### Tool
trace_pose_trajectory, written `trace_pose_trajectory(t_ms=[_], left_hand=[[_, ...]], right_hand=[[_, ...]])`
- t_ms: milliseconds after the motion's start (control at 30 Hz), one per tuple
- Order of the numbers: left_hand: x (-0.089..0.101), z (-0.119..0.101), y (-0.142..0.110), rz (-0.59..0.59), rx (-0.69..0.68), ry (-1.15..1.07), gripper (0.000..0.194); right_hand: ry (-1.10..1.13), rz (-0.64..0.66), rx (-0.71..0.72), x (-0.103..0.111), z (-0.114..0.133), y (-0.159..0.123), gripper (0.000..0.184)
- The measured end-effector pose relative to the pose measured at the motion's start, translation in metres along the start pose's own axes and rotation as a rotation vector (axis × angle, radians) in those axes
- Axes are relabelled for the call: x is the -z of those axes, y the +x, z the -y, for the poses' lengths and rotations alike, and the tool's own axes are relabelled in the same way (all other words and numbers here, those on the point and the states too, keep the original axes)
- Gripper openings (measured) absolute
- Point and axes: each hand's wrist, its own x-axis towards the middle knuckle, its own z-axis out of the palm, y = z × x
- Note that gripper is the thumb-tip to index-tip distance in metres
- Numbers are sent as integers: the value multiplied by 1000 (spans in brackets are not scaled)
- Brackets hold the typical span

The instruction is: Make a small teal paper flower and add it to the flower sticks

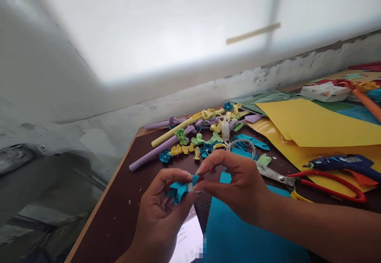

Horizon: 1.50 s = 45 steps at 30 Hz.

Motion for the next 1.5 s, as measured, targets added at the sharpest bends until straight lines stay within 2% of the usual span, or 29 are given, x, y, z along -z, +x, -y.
trace_pose_trajectory(t_ms=[133, 300, 733, 867, 1067, 1267, 1500], left_hand=[[4, 2, 1, 103, 99, -121, 21], [4, -1, 3, 175, 174, -227, 19], [7, 0, 1, 166, 196, -243, 20], [5, 0, 2, 152, 184, -229, 20], [2, 2, 4, 156, 119, -163, 21], [-2, 2, 4, 149, 132, -50, 23], [-5, -5, 3, 172, 107, -46, 15]], right_hand=[[32, 64, 57, 1, 0, 1, 17], [19, 62, 97, 3, 1, 0, 19], [-2, 14, 178, 2, 3, -2, 20], [-25, 36, 226, 3, 1, -1, 18], [-98, 79, 221, 6, -2, 0, 21], [-149, 99, 207, 4, -1, -2, 22], [-196, 135, 277, 5, 1, -3, 22]])
